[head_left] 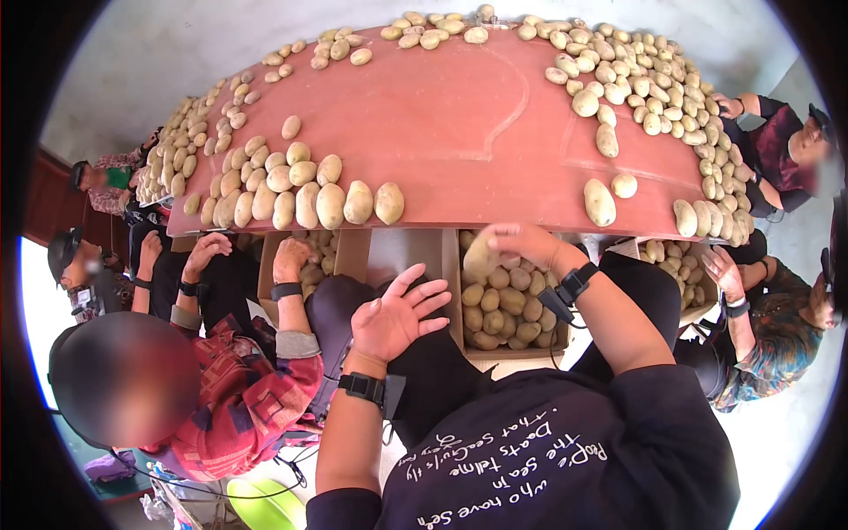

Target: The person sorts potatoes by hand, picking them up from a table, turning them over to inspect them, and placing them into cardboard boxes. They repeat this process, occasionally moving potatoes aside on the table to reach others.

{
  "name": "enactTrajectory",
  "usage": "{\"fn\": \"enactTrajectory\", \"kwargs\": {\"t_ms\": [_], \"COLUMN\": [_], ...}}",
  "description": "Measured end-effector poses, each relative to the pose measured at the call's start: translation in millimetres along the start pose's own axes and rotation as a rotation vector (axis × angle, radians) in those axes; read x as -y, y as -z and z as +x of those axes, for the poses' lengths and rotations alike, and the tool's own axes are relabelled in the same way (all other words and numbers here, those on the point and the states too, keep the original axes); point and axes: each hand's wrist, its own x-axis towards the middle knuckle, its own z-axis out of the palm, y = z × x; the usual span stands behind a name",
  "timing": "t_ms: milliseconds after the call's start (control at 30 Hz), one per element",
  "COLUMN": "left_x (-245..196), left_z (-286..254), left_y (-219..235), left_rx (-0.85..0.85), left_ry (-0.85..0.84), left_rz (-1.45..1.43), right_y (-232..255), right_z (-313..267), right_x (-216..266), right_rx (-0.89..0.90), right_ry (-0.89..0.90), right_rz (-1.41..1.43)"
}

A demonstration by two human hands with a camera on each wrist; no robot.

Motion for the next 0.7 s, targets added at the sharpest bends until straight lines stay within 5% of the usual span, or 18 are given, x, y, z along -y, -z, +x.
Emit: {"fn": "enactTrajectory", "kwargs": {"t_ms": [100, 233, 467, 567, 700], "left_x": [-1.5, -3.4, -5.9, -8.1, -10.4], "left_z": [-1.6, -2.2, -3.9, -4.6, -6.7], "left_y": [-0.5, 2.0, 1.3, 1.0, 4.1], "left_rx": [0.012, 0.044, 0.025, 0.028, 0.048], "left_ry": [-0.008, -0.019, -0.017, -0.017, -0.021], "left_rz": [0.004, -0.014, -0.013, -0.015, -0.03], "right_y": [-26.7, -49.7, -64.9, -56.0, -65.3], "right_z": [5.9, 47.8, 124.6, 151.7, 137.2], "right_x": [28.8, 25.6, 58.6, 29.5, 54.2], "right_rx": [0.081, -0.106, -0.36, -0.651, -0.524], "right_ry": [0.119, -0.026, 0.012, 0.269, 0.065], "right_rz": [0.625, 0.213, -0.222, -1.113, -1.058]}}
